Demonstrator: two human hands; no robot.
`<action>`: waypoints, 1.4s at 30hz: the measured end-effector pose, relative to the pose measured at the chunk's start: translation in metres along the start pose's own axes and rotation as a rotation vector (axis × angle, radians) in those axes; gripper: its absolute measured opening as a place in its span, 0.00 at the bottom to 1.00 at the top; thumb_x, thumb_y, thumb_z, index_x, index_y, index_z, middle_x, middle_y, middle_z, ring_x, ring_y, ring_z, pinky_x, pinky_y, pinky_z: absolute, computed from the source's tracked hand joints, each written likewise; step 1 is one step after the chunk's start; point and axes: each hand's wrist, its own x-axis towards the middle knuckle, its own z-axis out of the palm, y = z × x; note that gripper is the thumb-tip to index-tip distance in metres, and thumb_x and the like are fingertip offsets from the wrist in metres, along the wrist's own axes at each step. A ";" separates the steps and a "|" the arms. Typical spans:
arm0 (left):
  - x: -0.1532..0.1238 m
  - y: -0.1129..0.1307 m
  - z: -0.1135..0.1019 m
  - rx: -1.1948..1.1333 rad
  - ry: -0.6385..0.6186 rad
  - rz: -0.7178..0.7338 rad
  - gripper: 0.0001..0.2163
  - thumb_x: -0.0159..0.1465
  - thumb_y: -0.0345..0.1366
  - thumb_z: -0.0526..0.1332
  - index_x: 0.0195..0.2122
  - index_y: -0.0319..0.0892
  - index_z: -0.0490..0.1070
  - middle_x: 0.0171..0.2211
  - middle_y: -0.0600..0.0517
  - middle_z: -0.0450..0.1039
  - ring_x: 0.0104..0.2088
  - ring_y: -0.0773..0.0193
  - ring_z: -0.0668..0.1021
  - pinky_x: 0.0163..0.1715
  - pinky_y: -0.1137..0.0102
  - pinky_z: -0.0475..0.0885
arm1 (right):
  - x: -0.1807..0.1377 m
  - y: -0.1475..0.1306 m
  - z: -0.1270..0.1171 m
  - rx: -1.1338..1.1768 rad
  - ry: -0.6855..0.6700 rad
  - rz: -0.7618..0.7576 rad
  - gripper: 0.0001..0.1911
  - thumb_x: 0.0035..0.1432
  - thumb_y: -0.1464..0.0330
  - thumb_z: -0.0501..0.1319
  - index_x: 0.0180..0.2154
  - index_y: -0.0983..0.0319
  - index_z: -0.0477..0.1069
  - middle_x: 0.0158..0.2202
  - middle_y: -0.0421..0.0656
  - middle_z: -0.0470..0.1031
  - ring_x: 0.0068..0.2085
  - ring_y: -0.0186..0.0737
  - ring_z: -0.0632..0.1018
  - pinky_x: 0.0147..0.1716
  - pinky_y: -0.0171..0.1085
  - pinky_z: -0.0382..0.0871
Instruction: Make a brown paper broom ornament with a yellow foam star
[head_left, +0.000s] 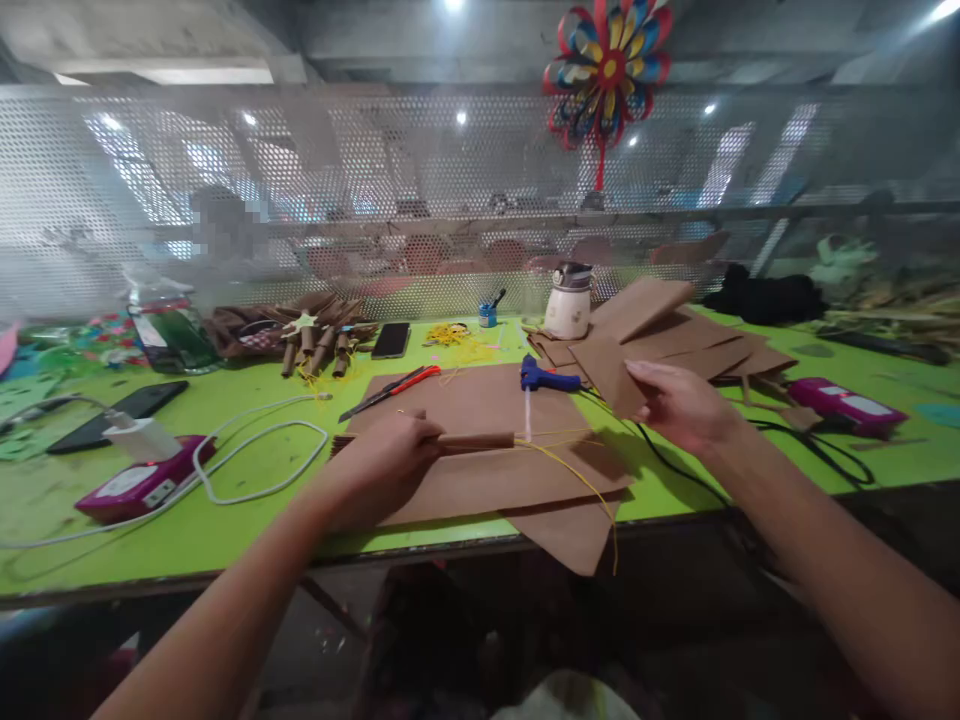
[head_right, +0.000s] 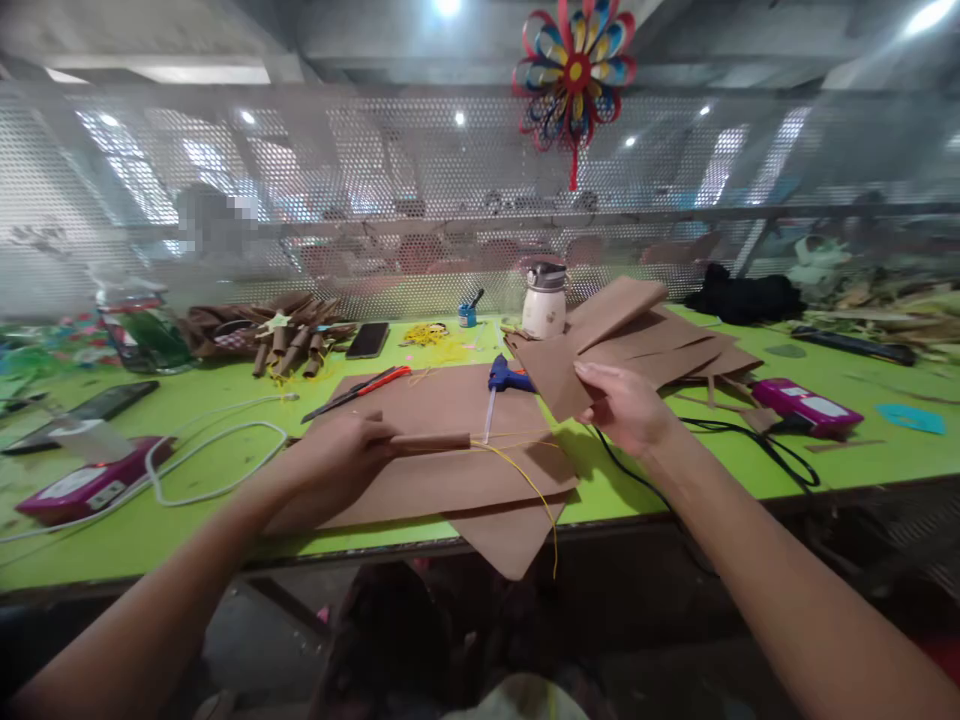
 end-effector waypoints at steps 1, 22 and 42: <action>-0.001 0.000 0.001 0.017 0.009 0.006 0.11 0.63 0.39 0.52 0.29 0.45 0.72 0.27 0.50 0.69 0.25 0.63 0.69 0.25 0.69 0.55 | 0.002 0.000 0.004 -0.009 -0.016 0.003 0.07 0.53 0.70 0.62 0.36 0.61 0.76 0.34 0.42 0.79 0.25 0.31 0.75 0.13 0.25 0.63; -0.023 0.001 -0.004 -0.142 0.012 -0.077 0.15 0.62 0.46 0.55 0.42 0.46 0.75 0.38 0.47 0.70 0.38 0.57 0.72 0.37 0.66 0.64 | 0.030 0.009 0.076 -0.110 -0.267 0.024 0.10 0.50 0.64 0.66 0.30 0.65 0.73 0.26 0.40 0.72 0.23 0.29 0.68 0.16 0.28 0.60; 0.018 -0.021 -0.028 -0.222 0.036 -0.046 0.12 0.60 0.37 0.56 0.36 0.40 0.78 0.36 0.46 0.76 0.35 0.61 0.75 0.35 0.71 0.65 | 0.071 0.046 0.109 -0.086 -0.189 -0.060 0.11 0.46 0.63 0.67 0.27 0.64 0.72 0.22 0.38 0.69 0.21 0.28 0.67 0.14 0.26 0.61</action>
